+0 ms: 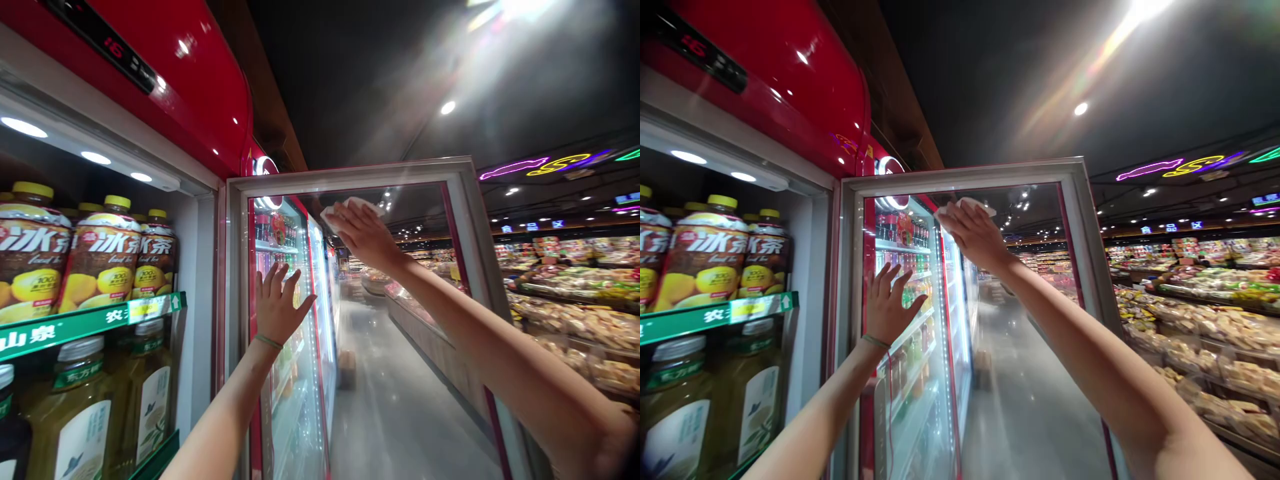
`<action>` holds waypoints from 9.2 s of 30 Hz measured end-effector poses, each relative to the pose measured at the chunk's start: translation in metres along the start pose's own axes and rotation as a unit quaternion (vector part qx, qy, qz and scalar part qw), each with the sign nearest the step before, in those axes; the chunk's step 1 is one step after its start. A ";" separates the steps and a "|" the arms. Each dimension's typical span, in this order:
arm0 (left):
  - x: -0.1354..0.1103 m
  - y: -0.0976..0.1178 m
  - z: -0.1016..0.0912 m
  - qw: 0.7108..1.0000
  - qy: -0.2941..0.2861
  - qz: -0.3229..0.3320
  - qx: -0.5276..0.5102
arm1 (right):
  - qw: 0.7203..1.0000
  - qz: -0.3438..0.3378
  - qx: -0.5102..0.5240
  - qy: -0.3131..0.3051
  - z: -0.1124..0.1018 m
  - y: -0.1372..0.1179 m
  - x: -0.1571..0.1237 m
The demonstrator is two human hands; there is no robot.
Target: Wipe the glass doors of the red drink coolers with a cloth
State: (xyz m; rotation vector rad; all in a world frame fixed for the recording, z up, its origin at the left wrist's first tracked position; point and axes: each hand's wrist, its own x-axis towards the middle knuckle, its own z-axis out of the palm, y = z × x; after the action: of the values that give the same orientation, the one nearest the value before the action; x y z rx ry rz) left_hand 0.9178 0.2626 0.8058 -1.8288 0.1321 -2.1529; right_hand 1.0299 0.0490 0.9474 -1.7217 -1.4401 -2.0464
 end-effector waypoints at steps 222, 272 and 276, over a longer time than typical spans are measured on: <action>-0.080 0.037 -0.063 0.984 -0.041 -0.003 -0.174 | 0.977 0.196 -0.065 -0.050 -0.044 -0.152 -0.135; 0.005 0.207 -0.019 0.980 -0.050 -0.064 -0.181 | 0.952 0.289 -0.089 -0.051 -0.130 -0.025 -0.211; -0.004 0.204 -0.022 0.980 -0.066 -0.059 -0.179 | 0.958 0.260 -0.076 -0.098 -0.123 -0.047 -0.224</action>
State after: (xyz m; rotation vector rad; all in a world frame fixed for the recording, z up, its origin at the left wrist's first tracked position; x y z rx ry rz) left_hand 0.9328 0.0680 0.7430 -2.2234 0.4147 -2.1881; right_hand 0.9932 -0.1148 0.7495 -2.1285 -0.7538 -1.7702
